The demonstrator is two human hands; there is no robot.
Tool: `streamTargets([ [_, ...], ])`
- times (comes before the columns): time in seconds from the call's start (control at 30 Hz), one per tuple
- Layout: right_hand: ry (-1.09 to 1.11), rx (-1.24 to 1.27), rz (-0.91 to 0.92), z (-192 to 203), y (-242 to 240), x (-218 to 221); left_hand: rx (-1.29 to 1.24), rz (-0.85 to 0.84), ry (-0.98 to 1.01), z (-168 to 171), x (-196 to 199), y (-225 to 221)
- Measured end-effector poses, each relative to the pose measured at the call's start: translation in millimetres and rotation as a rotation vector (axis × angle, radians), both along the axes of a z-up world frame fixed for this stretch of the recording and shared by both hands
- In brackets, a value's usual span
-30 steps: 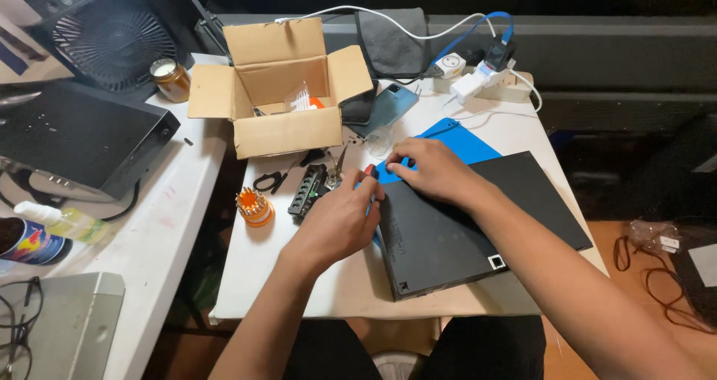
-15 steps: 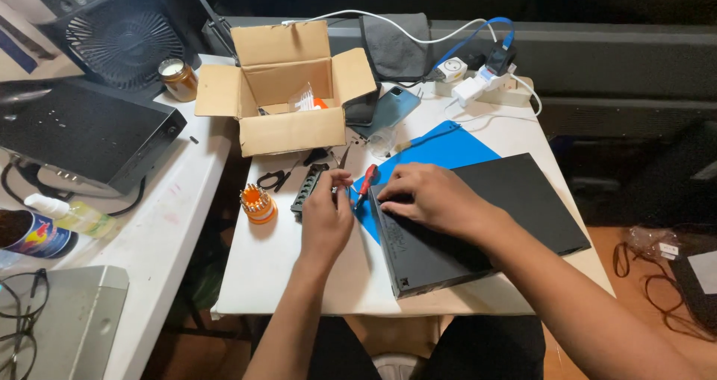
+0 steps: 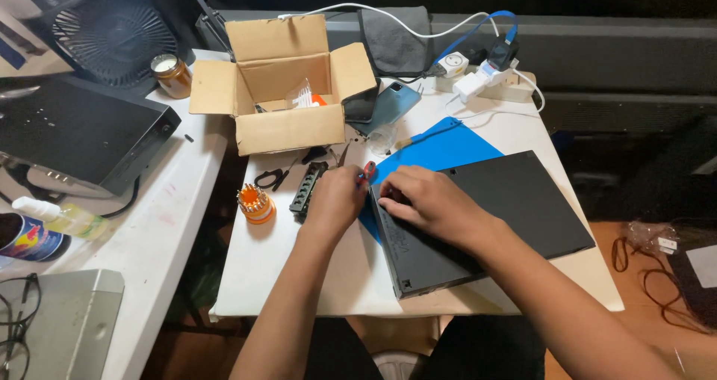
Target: Disassembling a PlayStation 2 Slim console by removing screws from the bottom and prying the case open to reveal internal components.
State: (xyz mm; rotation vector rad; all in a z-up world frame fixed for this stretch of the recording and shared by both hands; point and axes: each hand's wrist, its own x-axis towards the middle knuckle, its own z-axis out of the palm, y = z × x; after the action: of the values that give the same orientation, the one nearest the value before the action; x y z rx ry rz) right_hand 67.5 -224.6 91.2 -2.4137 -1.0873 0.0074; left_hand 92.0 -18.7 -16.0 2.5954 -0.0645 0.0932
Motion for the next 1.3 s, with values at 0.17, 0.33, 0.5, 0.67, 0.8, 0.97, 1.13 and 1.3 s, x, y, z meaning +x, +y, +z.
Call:
streamTargets([
  [0.17, 0.165, 0.121, -0.064, 11.1, -8.5, 0.6, -0.161, 0.037, -0.107, 26.9, -13.1, 0.4],
  [0.33, 0.257, 0.224, -0.122, 4.5, -13.2, 1.3, -0.669, 0.166, -0.147, 63.4, -43.9, 6.8],
  [0.5, 0.172, 0.204, -0.065, 5.7, -13.0, 0.3, -1.285, -0.132, -0.179, 49.0, -63.6, -7.4],
  [0.67, 0.165, 0.225, -0.069, 1.3, -12.9, 1.5, -1.293, -0.193, -0.209, 36.5, -55.5, -10.3],
  [0.8, 0.146, 0.233, -0.069, -0.4, -12.7, 0.8, -1.283, -0.208, -0.206, 28.1, -55.8, -11.3],
  [0.97, 0.118, 0.227, -0.064, -3.4, -12.1, 0.5, -1.212, -0.21, -0.23, 29.9, -62.5, -13.7],
  [1.13, 0.134, 0.271, -0.053, -10.7, -10.4, 3.3, -1.171, -0.174, -0.247, 32.3, -65.4, -19.5],
  [1.3, 0.128, 0.269, -0.044, -19.1, -8.6, 11.6, -1.318, -0.141, -0.216, 26.4, -58.3, -18.8],
])
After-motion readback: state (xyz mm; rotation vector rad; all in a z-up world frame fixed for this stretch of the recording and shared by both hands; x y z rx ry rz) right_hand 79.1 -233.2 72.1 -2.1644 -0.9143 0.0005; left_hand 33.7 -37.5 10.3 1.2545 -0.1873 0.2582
